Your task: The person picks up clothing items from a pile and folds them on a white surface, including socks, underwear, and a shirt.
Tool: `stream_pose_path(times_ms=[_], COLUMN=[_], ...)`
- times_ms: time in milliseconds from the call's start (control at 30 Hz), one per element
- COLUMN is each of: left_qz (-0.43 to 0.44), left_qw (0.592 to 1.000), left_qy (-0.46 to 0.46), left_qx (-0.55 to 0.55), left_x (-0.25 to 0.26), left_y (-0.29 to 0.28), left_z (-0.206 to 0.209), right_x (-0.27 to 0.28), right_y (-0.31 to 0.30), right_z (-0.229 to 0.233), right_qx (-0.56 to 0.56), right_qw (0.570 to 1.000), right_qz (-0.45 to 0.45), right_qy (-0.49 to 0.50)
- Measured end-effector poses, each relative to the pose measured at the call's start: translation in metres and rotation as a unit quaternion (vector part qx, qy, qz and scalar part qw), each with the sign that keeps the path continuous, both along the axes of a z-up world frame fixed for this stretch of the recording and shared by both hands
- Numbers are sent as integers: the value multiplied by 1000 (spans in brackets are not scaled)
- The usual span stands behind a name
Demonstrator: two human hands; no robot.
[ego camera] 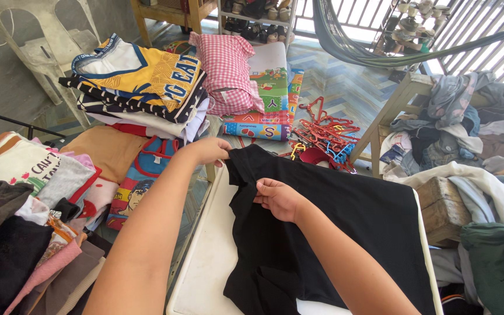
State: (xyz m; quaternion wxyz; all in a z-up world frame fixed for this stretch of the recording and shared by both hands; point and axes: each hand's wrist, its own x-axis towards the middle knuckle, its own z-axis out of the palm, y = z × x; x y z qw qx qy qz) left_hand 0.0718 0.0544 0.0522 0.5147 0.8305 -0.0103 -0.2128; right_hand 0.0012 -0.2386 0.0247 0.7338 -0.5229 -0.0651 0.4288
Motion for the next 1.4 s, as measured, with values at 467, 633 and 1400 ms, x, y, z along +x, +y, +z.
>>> stream_pose_path(times_ms=[467,633,1400], left_qz=[405,137,63], left_qw=[897,963,905], left_qy=[-90,-24,-121], left_qx=[-153,232,403], left_x=[-74,-116,-202], left_y=[-43,-40,-32], left_z=[-85,-55,1], right_x=[-19,-17,-25], right_y=[13,-1,-285], right_z=[13,16,-10], right_qx=[-120,-100,-691], right_qw=[988,991,505], right_qz=[-4,-21,-102], right_qy=[-100,-88,-508])
